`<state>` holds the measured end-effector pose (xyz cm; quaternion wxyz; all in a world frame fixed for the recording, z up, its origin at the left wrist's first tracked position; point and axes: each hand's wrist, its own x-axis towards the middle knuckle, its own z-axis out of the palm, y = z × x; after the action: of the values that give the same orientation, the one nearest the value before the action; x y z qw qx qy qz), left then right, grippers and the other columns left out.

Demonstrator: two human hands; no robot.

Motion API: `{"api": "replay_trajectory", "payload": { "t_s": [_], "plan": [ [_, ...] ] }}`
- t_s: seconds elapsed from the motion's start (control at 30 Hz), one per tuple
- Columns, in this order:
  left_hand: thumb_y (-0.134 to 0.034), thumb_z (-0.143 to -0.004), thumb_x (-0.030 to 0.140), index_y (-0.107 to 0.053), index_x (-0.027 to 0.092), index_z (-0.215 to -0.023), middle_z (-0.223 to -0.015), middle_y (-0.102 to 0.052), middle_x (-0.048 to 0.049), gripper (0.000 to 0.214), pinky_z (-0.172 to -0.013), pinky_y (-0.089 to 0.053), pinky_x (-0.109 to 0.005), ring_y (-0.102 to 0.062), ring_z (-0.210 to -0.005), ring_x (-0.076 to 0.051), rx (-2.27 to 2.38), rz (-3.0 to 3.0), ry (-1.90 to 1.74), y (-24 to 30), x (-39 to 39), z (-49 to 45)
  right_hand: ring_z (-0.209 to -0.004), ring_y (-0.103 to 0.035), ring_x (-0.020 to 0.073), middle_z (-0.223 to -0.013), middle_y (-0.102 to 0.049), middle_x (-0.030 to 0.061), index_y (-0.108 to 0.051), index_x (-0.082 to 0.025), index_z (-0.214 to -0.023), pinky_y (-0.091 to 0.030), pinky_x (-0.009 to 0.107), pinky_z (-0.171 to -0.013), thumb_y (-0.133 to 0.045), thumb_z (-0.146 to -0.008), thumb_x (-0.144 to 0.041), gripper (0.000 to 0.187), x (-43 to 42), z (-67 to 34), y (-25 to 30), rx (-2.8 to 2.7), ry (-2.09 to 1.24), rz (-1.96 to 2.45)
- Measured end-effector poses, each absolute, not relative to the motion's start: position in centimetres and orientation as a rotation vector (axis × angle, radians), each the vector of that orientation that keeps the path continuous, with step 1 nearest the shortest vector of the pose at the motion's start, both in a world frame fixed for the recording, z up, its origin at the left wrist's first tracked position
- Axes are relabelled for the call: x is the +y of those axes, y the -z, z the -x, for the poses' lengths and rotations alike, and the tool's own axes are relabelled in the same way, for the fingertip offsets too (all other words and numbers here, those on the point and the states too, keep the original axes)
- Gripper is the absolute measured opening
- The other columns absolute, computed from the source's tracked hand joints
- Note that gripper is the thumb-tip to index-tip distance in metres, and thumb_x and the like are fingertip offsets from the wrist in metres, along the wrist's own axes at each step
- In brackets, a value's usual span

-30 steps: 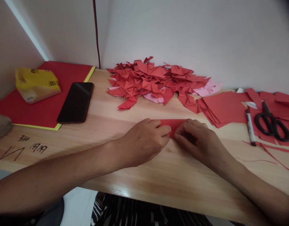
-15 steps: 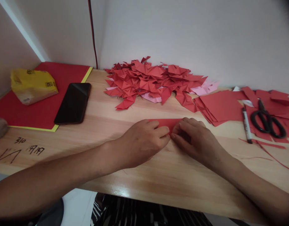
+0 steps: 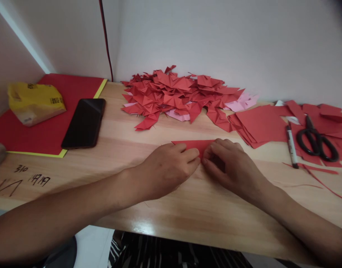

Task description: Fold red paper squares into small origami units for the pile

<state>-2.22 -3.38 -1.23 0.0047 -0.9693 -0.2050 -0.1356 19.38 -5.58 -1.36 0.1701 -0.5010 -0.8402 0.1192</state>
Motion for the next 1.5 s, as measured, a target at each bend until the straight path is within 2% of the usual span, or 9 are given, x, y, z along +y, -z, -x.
{"api": "replay_trajectory", "payload": {
  "t_s": [0.27,0.6,0.7,0.97,1.1,1.17,1.3,1.5],
  "plan": [
    [-0.045,-0.091,0.011,-0.064,0.016,-0.097,-0.084,-0.06,-0.0025,0.021,-0.062,-0.043,-0.032,-0.053,-0.072,-0.018,-0.645,3.041,0.416,1.1,-3.4,2.3,-0.072,-0.049,0.02,-0.074,-0.054,0.0025,-0.052,-0.02,-0.075,-0.033,0.034,-0.066,-0.052,-0.087,-0.019,0.012,-5.6,-19.3,1.4,-2.396,-0.304,1.441],
    [-0.044,-0.092,0.011,-0.063,0.016,-0.102,-0.092,-0.059,-0.0039,0.022,-0.061,-0.041,-0.033,-0.053,-0.077,-0.02,-0.684,3.054,0.275,0.7,-3.8,2.1,-0.073,-0.051,0.0207,-0.075,-0.056,0.0028,-0.051,-0.02,-0.076,-0.034,0.034,-0.066,-0.052,-0.085,-0.018,0.009,-5.6,-19.4,1.3,-2.41,-0.266,1.447],
    [-0.042,-0.094,0.013,-0.063,0.017,-0.105,-0.096,-0.059,-0.0045,0.024,-0.065,-0.042,-0.033,-0.054,-0.079,-0.02,-0.696,3.065,0.252,0.7,-3.7,2.1,-0.076,-0.053,0.0221,-0.08,-0.059,0.0035,-0.053,-0.02,-0.083,-0.036,0.036,-0.069,-0.051,-0.082,-0.015,0.005,-5.6,-19.4,1.2,-2.418,-0.306,1.485],
    [-0.037,-0.098,0.017,-0.064,0.02,-0.107,-0.101,-0.06,-0.0044,0.029,-0.069,-0.044,-0.03,-0.057,-0.085,-0.019,-0.749,3.145,0.194,0.5,-3.2,2.3,-0.082,-0.056,0.0236,-0.089,-0.063,0.0062,-0.056,-0.019,-0.092,-0.041,0.04,-0.073,-0.047,-0.083,-0.012,0.014,-5.5,-20.2,1.2,-2.422,-0.377,1.44],
    [-0.036,-0.099,0.02,-0.064,0.022,-0.11,-0.103,-0.06,-0.0047,0.03,-0.071,-0.044,-0.029,-0.058,-0.086,-0.018,-0.799,3.186,0.165,0.5,-3.0,2.3,-0.076,-0.06,0.0196,-0.089,-0.067,0.0034,-0.06,-0.022,-0.098,-0.046,0.034,-0.066,-0.05,-0.088,-0.019,0.014,-5.6,-21.1,0.4,-2.306,-0.592,1.453],
    [-0.035,-0.1,0.021,-0.064,0.022,-0.112,-0.106,-0.06,-0.0051,0.031,-0.073,-0.045,-0.03,-0.058,-0.088,-0.018,-0.811,3.196,0.188,0.5,-2.9,2.3,-0.073,-0.061,0.0193,-0.089,-0.069,0.003,-0.061,-0.024,-0.099,-0.047,0.034,-0.064,-0.05,-0.089,-0.02,0.015,-6.0,-21.2,-0.1,-2.205,-0.526,1.477],
    [-0.033,-0.101,0.025,-0.064,0.022,-0.113,-0.106,-0.06,-0.0053,0.033,-0.073,-0.045,-0.03,-0.058,-0.089,-0.018,-0.802,3.216,0.246,0.7,-2.8,2.2,-0.079,-0.063,0.0211,-0.088,-0.071,0.0035,-0.062,-0.025,-0.1,-0.047,0.04,-0.077,-0.049,-0.09,-0.014,0.02,-6.9,-20.5,-0.6,-2.324,-0.207,1.295],
    [-0.033,-0.101,0.026,-0.065,0.019,-0.107,-0.102,-0.062,-0.0053,0.032,-0.065,-0.042,-0.028,-0.056,-0.082,-0.016,-0.797,3.19,0.232,0.6,-2.7,2.2,-0.089,-0.068,0.022,-0.099,-0.074,0.0105,-0.059,-0.013,-0.113,-0.045,0.04,-0.08,-0.048,-0.091,-0.005,0.026,-8.0,-19.8,0.0,-2.65,0.135,1.069]
  ]
}}
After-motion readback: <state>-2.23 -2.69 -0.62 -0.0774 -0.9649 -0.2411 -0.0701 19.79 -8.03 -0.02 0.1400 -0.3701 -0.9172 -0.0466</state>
